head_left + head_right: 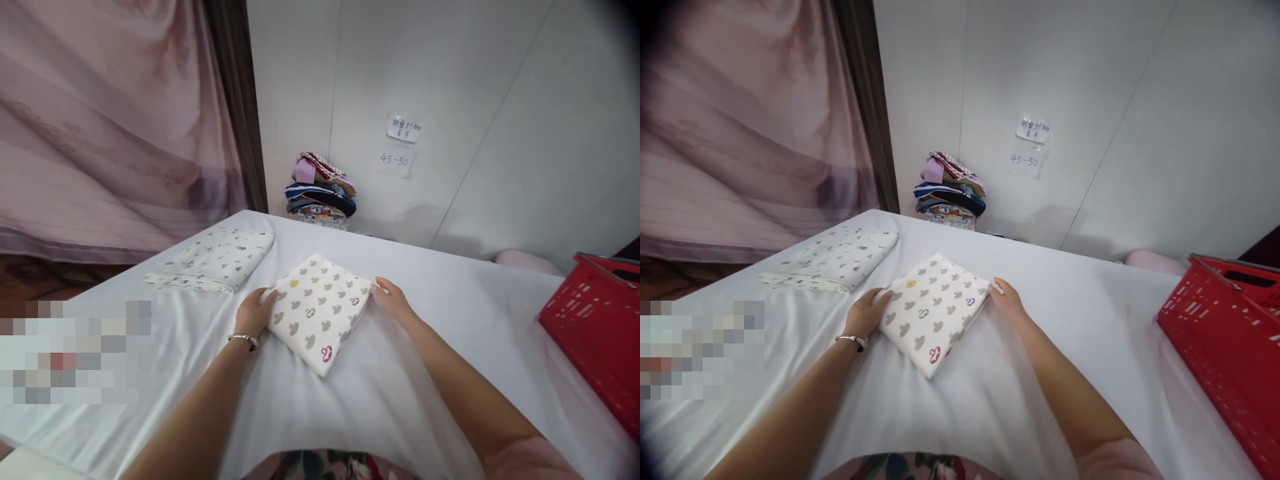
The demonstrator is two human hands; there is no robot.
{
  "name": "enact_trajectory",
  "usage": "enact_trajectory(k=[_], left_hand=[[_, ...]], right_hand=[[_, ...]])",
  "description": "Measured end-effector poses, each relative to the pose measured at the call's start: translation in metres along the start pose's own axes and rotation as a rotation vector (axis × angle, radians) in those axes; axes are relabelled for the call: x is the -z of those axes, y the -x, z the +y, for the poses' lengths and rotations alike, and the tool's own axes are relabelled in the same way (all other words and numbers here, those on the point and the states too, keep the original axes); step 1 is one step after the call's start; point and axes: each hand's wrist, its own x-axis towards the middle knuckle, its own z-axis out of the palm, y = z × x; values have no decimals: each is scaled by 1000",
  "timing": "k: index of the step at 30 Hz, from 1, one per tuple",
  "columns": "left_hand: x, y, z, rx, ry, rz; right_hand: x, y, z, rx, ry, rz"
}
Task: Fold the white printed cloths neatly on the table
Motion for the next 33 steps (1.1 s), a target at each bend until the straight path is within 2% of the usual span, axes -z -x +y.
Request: enact_trajectory(k=[6,9,12,16,20,24,26,28,31,33], left_hand=[[-2,0,-3,-38,-4,10],[-3,-1,-4,-57,5,16],[-3,-1,-4,-74,49,16],[-6,0,-3,-116,170,48],[-12,2,-2,-149,221,49],[-16,6,3,-100,230,21],[-16,9,7,-90,230,-2],[-15,11,10,-84,220,-24],[-15,12,11,-68,201,-31],[-16,11,9,-79,192,-29]], right_hand=[[-17,-47,-15,-20,104,-196],[-16,-56,-18,-21,138,-280],[-7,-54,-20,-53,148,-360],[8,-28,-18,-121,137,-460],[18,25,-10,-159,51,-526],[25,76,-3,-214,-31,-583],[29,89,-3,-188,57,-565],[33,90,-9,-98,218,-474],[28,80,-29,129,382,-299],[14,71,-47,282,410,-249]])
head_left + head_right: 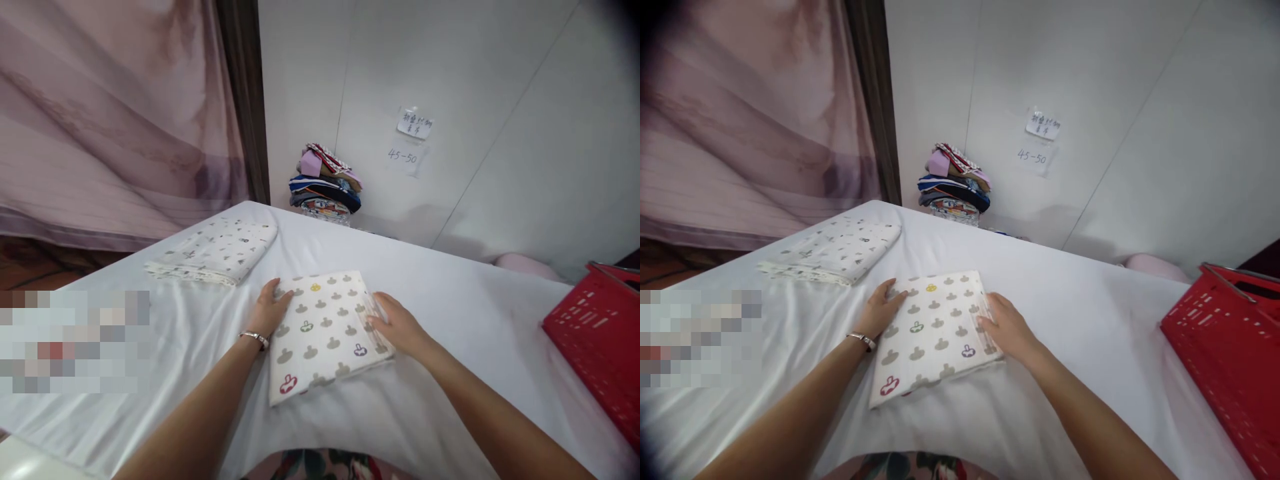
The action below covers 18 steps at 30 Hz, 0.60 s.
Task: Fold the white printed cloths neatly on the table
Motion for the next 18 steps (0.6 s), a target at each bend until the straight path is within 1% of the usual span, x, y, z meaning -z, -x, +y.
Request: enact_trajectory(k=[2,4,6,7,9,12,13,15,18], left_hand=[[-1,-1,-3,-28,-9,0],[-2,-2,-5,-58,-23,-1],[-3,-3,-8,-84,-37,-1],[-4,-3,-9,-96,-42,2],[-5,-3,-11,-117,-46,3],[-6,-3,-12,-158,-50,-4],[-7,-3,-13,-170,-51,-6],[-8,-4,-13,-186,-52,-7],[-8,-3,-12,-187,-45,-10]], right_hand=[[-9,-19,-21,126,39,16],[-22,-39,-39,223,84,2],[-34,-61,-49,283,144,-17],[-39,-72,-50,285,184,-29],[-48,-92,-44,218,268,-71],[-57,-112,-24,75,356,-137],[-59,-115,-18,58,370,-140],[-63,-117,-10,71,387,-123],[-64,-117,-8,81,395,-114]])
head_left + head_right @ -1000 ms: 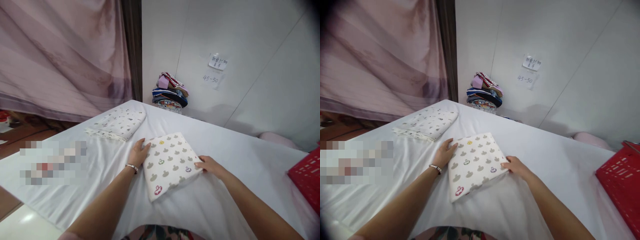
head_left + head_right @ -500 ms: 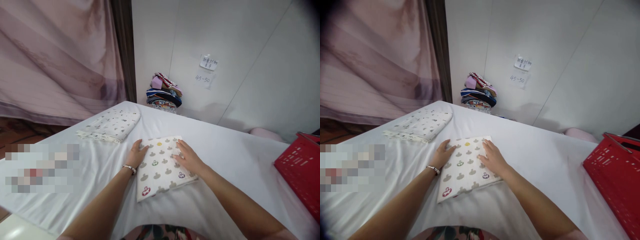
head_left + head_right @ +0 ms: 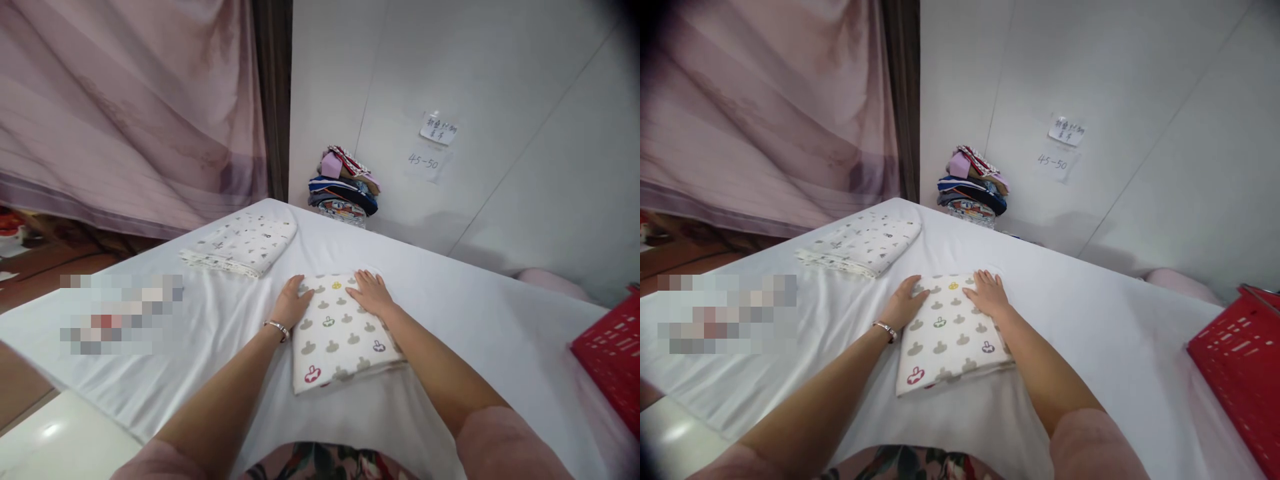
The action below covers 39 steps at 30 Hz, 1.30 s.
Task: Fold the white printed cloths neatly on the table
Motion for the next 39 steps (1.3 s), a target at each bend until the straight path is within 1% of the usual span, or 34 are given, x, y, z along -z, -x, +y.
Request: enact_trajectory(k=[5,9,12,16,18,20,21,23,26,29,33,39], left_hand=[[2,0,1,3,11,-2],[3,1,3,-2,14,-4],[4,2,5,-3,17,-12],[6,3,8,8,22,-10],[6,3,8,2,27,-3],[5,3,7,-6,31,7],[5,3,6,-11,31,11],[3,2,4,-18,29,20],[1,1,2,-23,29,29],[0,1,2,-12,33,22],[3,2,5,10,32,2],[5,2,9,21,28,6]], right_hand=[[6,5,-4,-34,-17,-43],[5,18,-2,-21,-37,-2],[3,25,-1,-27,-96,-16],[5,25,2,-36,-208,-17],[6,26,7,-99,-293,33],[7,31,15,-193,-396,104],[7,35,20,-242,-451,114],[9,42,28,-333,-536,78],[11,53,36,-428,-566,24],[13,59,38,-477,-556,24],[13,60,40,-541,-616,-16],[18,63,43,-558,-698,-56]])
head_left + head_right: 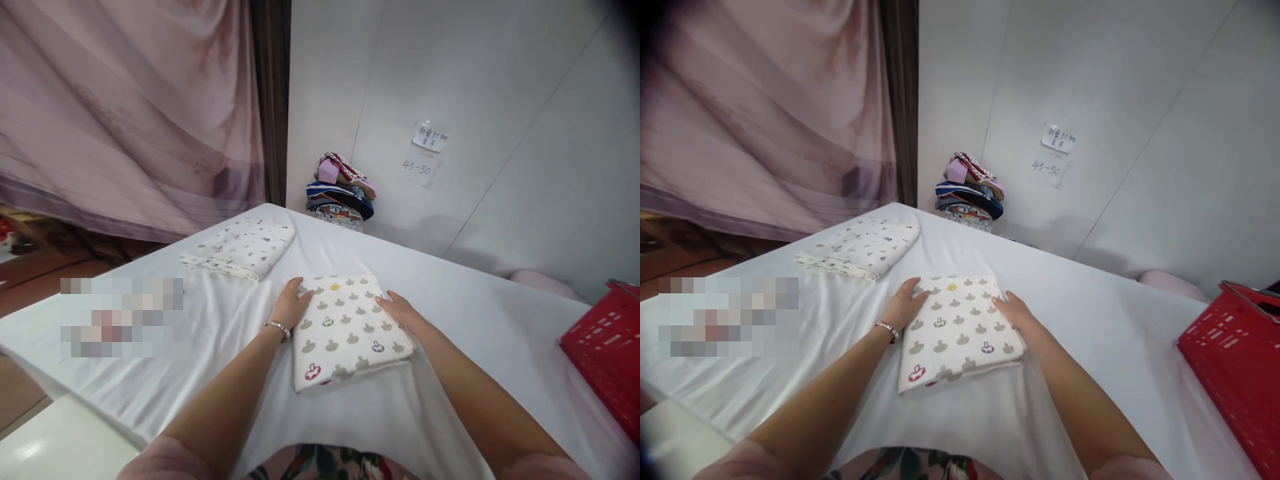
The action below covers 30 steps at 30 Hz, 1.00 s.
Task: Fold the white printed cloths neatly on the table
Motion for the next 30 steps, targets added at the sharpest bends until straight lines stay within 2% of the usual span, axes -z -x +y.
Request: enact_trajectory(k=[16,25,30], left_hand=[[0,0,0,0,12,-2],[-1,-1,-2,-5,-1,5],[-1,0,-1,-1,-8,5]], right_hand=[[2,1,2,46,-95,-62],[5,10,-4,23,-351,-215],[2,8,2,-22,-638,-315]])
